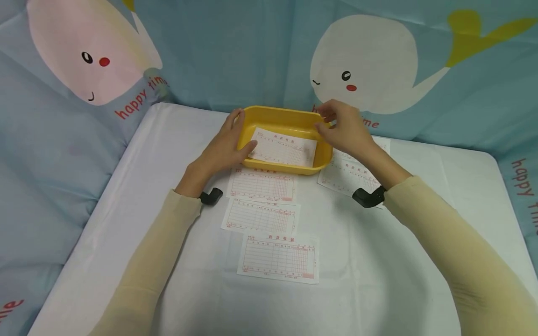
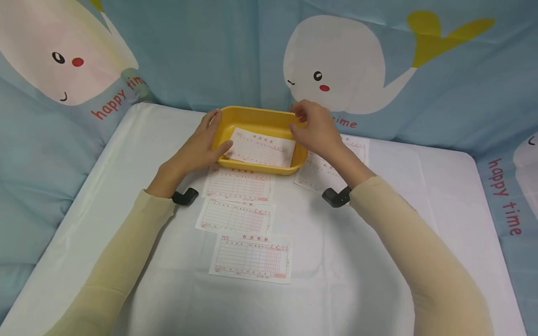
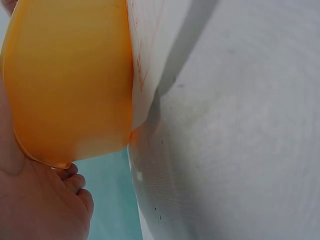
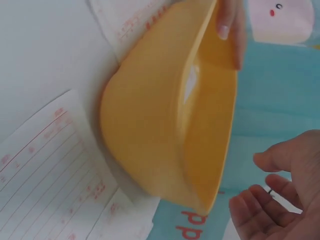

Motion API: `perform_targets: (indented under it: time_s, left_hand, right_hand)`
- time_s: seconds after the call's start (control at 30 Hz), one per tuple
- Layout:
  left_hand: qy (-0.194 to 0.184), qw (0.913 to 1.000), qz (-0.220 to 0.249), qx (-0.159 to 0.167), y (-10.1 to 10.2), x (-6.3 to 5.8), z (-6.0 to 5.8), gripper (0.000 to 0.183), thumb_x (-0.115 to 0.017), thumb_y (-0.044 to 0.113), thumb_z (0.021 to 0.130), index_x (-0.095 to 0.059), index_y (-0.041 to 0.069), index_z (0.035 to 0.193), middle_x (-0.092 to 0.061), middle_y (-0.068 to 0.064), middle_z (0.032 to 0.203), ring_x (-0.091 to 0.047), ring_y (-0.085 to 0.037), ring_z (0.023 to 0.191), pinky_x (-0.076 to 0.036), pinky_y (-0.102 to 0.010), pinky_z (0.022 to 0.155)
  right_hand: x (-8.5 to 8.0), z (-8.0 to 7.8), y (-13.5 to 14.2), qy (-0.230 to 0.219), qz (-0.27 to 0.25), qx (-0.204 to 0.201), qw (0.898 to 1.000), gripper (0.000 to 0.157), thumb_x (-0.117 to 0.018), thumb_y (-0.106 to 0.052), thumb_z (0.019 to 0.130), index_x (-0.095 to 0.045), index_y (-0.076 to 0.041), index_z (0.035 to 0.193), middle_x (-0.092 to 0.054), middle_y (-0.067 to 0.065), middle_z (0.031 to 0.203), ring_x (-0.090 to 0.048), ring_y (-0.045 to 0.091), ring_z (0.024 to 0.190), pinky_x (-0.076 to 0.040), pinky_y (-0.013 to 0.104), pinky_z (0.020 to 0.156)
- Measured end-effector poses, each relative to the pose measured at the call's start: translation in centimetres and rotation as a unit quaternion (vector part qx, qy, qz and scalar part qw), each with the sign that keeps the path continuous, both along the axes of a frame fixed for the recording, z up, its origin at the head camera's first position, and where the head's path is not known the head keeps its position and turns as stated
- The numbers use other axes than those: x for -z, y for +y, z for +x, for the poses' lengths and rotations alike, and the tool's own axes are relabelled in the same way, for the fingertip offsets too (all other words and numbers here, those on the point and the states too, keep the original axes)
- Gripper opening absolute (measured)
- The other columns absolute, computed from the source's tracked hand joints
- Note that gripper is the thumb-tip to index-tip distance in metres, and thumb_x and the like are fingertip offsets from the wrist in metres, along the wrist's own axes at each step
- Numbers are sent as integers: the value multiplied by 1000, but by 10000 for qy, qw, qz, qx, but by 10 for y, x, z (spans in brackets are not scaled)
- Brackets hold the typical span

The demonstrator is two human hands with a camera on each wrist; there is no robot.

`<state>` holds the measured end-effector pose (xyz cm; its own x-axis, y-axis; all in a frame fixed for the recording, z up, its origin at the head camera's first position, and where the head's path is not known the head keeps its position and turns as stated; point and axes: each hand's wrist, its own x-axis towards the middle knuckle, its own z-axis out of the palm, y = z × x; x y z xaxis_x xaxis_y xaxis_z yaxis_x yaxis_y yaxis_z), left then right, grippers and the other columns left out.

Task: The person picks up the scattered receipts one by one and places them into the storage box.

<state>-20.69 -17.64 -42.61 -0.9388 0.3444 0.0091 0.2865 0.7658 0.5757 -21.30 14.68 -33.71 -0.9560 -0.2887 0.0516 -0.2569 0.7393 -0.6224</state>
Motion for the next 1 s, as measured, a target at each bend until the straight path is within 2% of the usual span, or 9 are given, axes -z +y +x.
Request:
perform_targets:
  time_s: [0.17, 0.4, 0.67, 0.83, 1.0]
  left_hand:
    - [-72, 10000, 47, -16, 1, 0, -1, 94, -50, 53, 105, 0, 12, 172, 4, -3, 181, -18, -30, 166, -24, -52, 133]
    - [-67, 10000, 56, -31, 1, -2, 0, 93, -50, 54, 105, 1, 14, 172, 4, -2, 181, -20, -30, 165, -26, -52, 133]
    - [-161, 9998, 129, -22, 2, -1, 2, 94, -51, 53, 104, 1, 13, 172, 4, -1, 181, -19, -30, 165, -25, -53, 133]
    - [-105, 9999, 61, -66, 3, -2, 2, 94, -51, 54, 105, 0, 15, 172, 3, 0, 181, -21, -29, 165, -26, -52, 133]
    - [-134, 9998, 115, -81, 1, -3, 3, 94, -51, 55, 104, 0, 15, 172, 4, 0, 181, -20, -29, 165, -25, -52, 133]
  right_hand:
    - [-4, 13, 17, 239, 227, -25, 9995, 42, -68, -18, 101, -63, 1, 138, -64, 21, 136, -59, 37, 124, -55, 55, 106]
    - [-6, 36, 42, 426, 435, 164, 9980, 49, -70, -19, 100, -58, -3, 145, -58, 19, 145, -56, 38, 130, -53, 59, 106]
    - [21, 60, 69, 767, 499, 331, 9953, 48, -75, -16, 96, -62, -1, 140, -59, 22, 139, -57, 40, 126, -55, 60, 100]
    - [35, 70, 83, 708, 519, 565, 9945, 49, -75, -16, 96, -62, -2, 141, -58, 22, 143, -58, 41, 128, -55, 61, 101]
    - [50, 83, 99, 475, 216, 842, 9951, 48, -74, -14, 97, -61, -1, 142, -57, 25, 144, -58, 44, 129, -54, 64, 102]
